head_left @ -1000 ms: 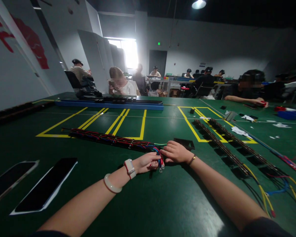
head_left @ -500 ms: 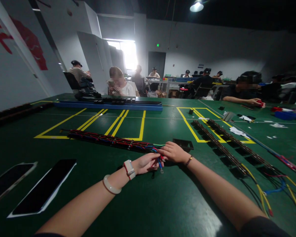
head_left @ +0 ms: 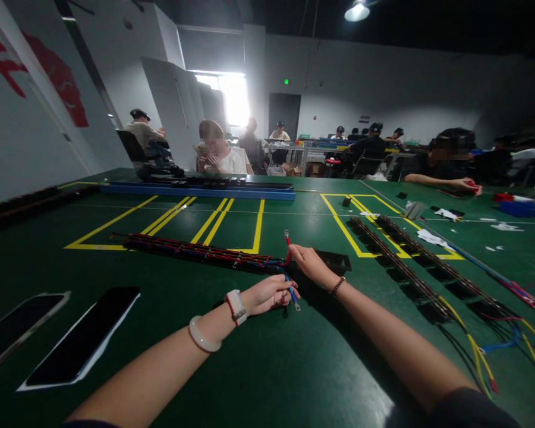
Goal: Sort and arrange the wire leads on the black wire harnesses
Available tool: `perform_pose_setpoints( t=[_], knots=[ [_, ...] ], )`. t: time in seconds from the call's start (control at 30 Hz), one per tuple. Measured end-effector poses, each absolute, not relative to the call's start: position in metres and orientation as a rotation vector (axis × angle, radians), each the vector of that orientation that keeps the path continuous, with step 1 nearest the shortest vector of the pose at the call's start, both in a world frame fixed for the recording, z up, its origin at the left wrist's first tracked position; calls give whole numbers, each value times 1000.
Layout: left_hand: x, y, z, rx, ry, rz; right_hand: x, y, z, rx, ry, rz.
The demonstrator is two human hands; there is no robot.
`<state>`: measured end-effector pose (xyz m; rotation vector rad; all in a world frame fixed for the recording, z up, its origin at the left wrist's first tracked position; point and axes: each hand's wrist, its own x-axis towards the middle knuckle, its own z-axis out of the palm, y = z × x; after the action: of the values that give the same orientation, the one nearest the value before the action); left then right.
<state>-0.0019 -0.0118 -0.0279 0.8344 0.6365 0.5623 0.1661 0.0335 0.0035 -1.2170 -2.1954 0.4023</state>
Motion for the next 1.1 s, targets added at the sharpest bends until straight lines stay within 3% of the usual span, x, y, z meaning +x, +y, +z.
perform_pose_setpoints(
  t=[0.33, 0.57, 0.7, 0.9, 1.1],
  knots=[
    [-2, -12, -30, 838, 645, 559, 124, 45, 23, -1601, -2496, -179],
    [0, -14, -28, 827, 648, 590, 107, 42, 23, -1389, -2686, -477],
    [1, -15, -25, 824, 672, 600, 107, 39, 24, -1309, -2690, -434],
    [-1, -16, -21, 853, 646, 574, 144, 37, 27, -1253, -2510, 103],
    [-3, -15, -21, 828, 635, 555, 180, 35, 0, -1220, -2358, -224]
  ],
)
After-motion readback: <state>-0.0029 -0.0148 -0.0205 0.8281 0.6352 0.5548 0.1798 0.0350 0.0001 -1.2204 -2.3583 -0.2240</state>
